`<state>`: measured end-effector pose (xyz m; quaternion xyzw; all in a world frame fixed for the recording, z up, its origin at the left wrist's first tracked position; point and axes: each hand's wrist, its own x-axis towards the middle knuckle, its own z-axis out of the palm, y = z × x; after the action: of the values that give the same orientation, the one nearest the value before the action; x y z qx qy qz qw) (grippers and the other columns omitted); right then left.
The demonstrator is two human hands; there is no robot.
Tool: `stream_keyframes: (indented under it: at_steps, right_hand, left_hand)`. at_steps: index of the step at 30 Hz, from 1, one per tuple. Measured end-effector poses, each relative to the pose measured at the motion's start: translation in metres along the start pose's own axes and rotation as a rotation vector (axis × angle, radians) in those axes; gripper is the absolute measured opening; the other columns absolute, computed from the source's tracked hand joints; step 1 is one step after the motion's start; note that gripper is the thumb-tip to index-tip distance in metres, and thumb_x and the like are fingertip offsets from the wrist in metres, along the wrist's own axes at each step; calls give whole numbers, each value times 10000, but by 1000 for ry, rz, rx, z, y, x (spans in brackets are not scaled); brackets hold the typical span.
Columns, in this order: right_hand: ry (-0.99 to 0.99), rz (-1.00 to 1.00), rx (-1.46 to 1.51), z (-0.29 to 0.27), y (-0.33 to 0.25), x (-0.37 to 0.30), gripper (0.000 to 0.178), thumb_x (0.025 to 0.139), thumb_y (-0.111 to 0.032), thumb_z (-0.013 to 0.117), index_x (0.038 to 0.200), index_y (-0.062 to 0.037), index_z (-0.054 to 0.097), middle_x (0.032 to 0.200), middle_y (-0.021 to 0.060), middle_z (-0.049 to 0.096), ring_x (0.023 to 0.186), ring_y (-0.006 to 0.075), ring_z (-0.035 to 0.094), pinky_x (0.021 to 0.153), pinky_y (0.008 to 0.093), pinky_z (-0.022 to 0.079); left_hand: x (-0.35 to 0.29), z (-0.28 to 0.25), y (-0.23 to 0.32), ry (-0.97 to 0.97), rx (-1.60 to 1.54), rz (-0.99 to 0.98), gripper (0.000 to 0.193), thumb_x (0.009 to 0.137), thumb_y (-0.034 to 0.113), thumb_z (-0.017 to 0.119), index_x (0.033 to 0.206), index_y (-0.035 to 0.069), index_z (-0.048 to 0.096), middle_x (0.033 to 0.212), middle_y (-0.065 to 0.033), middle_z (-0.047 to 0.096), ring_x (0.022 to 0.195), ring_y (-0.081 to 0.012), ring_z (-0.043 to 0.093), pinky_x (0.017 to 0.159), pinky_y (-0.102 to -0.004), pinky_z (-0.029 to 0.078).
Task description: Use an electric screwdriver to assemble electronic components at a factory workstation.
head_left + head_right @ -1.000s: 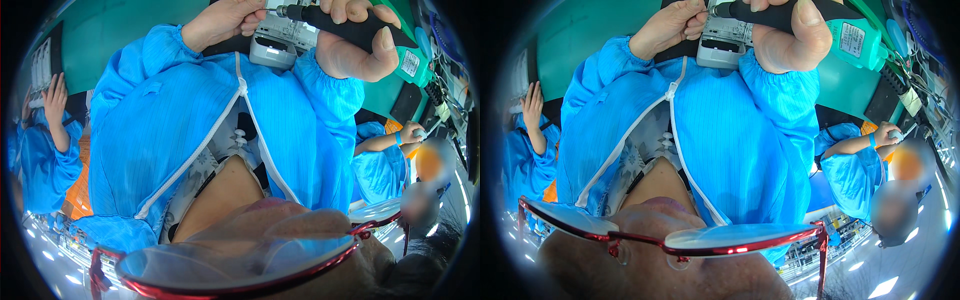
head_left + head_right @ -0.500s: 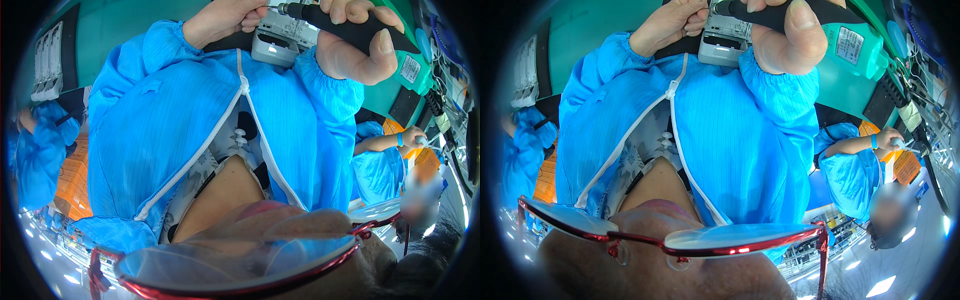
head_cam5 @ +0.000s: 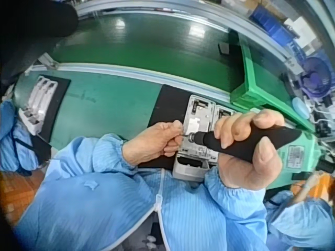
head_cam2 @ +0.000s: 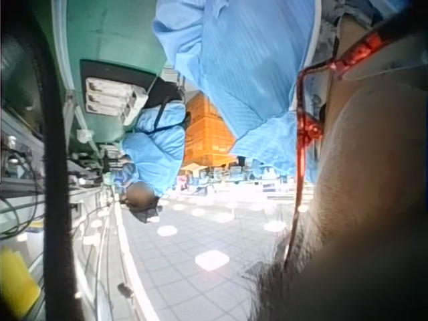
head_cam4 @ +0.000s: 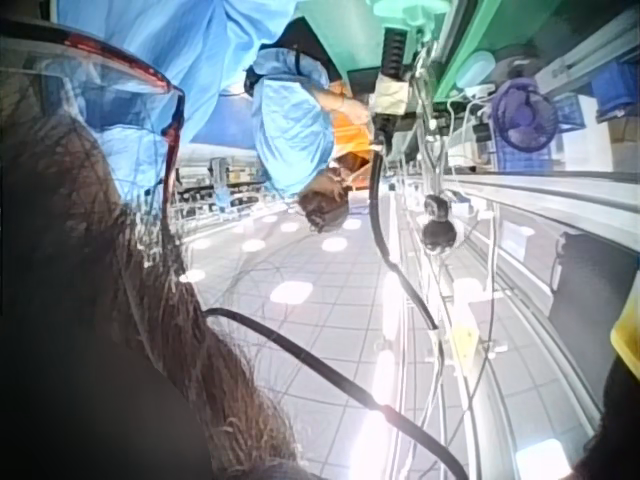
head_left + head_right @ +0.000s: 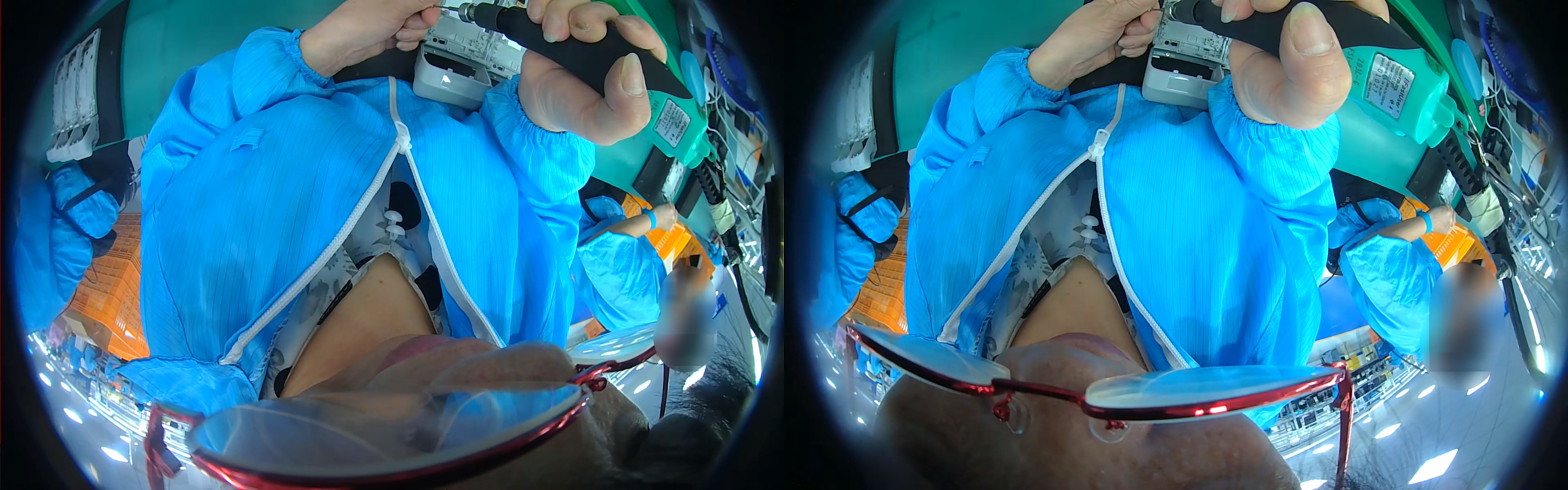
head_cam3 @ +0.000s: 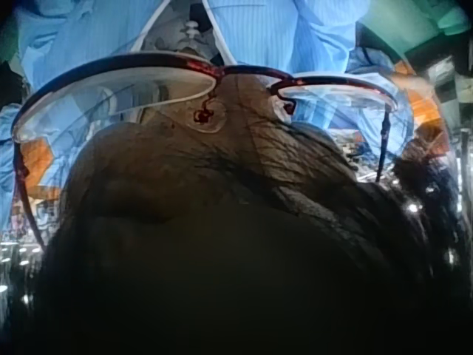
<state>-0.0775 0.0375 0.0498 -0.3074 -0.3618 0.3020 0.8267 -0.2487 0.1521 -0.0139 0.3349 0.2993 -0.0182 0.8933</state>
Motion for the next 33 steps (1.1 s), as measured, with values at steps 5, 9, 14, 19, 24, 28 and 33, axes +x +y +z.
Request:
stream_keyframes:
  at_steps: [5, 9, 14, 19, 24, 28, 33]
  right_hand:
    - [-82, -53, -2, 2, -8, 0, 365, 948, -283, 665, 1226, -67, 569, 950, 114, 635, 763, 244, 584, 772, 439, 471]
    - [-22, -91, 92, -11, 3, -12, 377, 948, -294, 662, 1232, -65, 569, 949, 121, 637, 762, 244, 587, 769, 441, 470]
    - [-9, -111, 58, 1, -8, -14, 384, 949, -297, 659, 1241, -63, 569, 943, 125, 633, 756, 246, 582, 764, 448, 471]
    - [20, -127, 35, 3, -5, -16, 385, 948, -297, 657, 1240, -63, 569, 933, 120, 625, 754, 246, 577, 761, 448, 471]
    - [2, -85, 2, 13, -13, -11, 380, 942, -294, 660, 1238, -73, 571, 933, 110, 623, 754, 238, 575, 764, 439, 471]
    - [28, 6, 6, 16, -17, -9, 384, 940, -296, 661, 1242, -76, 571, 937, 109, 628, 757, 237, 579, 770, 438, 474]
    - [-147, -144, -77, -8, -7, -6, 377, 946, -288, 653, 1244, -72, 574, 947, 117, 638, 770, 242, 592, 782, 442, 478]
  left_hand:
    - [3, 0, 0, -24, 23, 3, 473, 1110, 458, 454, 808, 101, 519, 621, 35, 351, 543, -89, 298, 518, -268, 299]
    - [6, 2, -2, -54, 48, 25, 473, 1116, 452, 437, 801, 108, 511, 620, 36, 349, 537, -90, 297, 514, -269, 298]
    - [10, -5, -7, -78, 43, 30, 480, 1119, 451, 429, 796, 106, 512, 614, 37, 341, 534, -91, 295, 514, -269, 298]
    - [10, 3, -2, -69, 78, 33, 478, 1121, 444, 427, 798, 101, 511, 616, 35, 350, 534, -91, 306, 519, -269, 311]
    - [11, 1, 1, -66, 79, 39, 467, 1123, 437, 427, 805, 105, 507, 618, 36, 352, 537, -89, 317, 523, -266, 322]
    - [7, 1, 5, -66, 78, 43, 460, 1126, 428, 423, 802, 111, 501, 622, 38, 354, 538, -86, 321, 523, -262, 321]
    - [10, 2, 5, -85, 86, 42, 460, 1125, 439, 417, 814, 111, 500, 630, 38, 359, 545, -87, 327, 527, -263, 323]
